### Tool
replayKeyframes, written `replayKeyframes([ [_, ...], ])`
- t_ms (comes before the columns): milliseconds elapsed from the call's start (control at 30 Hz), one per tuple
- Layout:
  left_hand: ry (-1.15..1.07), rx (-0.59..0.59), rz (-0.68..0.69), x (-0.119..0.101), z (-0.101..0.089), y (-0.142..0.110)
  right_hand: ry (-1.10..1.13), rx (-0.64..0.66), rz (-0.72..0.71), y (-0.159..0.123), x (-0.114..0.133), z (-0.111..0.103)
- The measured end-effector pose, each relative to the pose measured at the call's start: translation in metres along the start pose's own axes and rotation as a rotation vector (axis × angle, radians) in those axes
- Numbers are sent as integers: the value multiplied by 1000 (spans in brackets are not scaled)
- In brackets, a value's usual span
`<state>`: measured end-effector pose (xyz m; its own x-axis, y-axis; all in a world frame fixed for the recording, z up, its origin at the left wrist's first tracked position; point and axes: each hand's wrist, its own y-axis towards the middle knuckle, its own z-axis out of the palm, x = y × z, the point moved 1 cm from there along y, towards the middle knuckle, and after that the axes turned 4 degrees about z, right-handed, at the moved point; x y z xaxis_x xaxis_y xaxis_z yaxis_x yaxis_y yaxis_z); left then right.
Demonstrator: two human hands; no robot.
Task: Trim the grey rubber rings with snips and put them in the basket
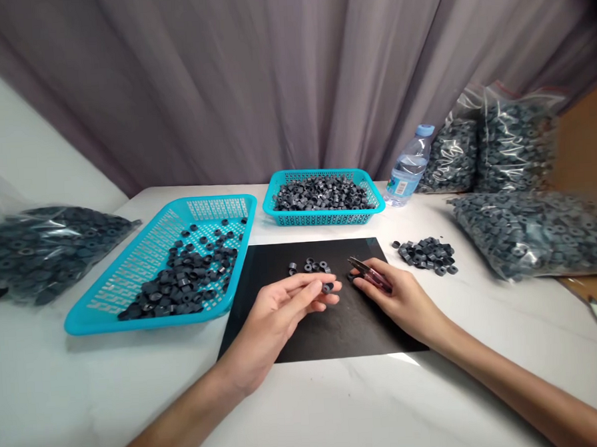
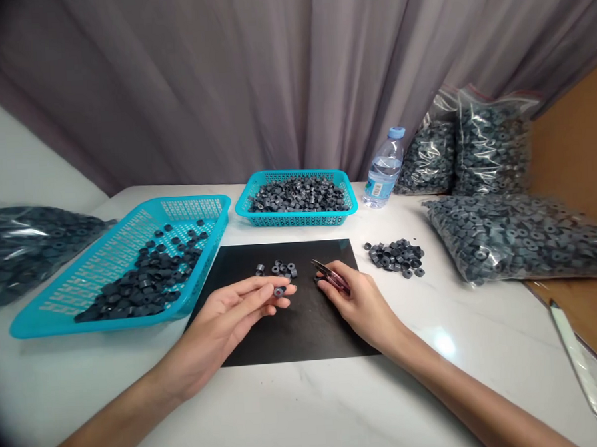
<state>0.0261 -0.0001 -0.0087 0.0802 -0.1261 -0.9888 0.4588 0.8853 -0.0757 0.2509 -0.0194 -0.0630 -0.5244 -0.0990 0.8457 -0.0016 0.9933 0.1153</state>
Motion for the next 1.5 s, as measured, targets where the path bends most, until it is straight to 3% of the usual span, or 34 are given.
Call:
replayKeyframes([
  [333, 92, 51, 73, -2, 1, 0, -2, -97, 2, -1, -2, -1],
  [1100, 30, 133, -2, -3, 1, -4, -48, -83, 28, -3, -4, 1],
  [1500, 82, 64, 23, -2, -1, -2, -98, -111, 13, -7, -4, 2],
])
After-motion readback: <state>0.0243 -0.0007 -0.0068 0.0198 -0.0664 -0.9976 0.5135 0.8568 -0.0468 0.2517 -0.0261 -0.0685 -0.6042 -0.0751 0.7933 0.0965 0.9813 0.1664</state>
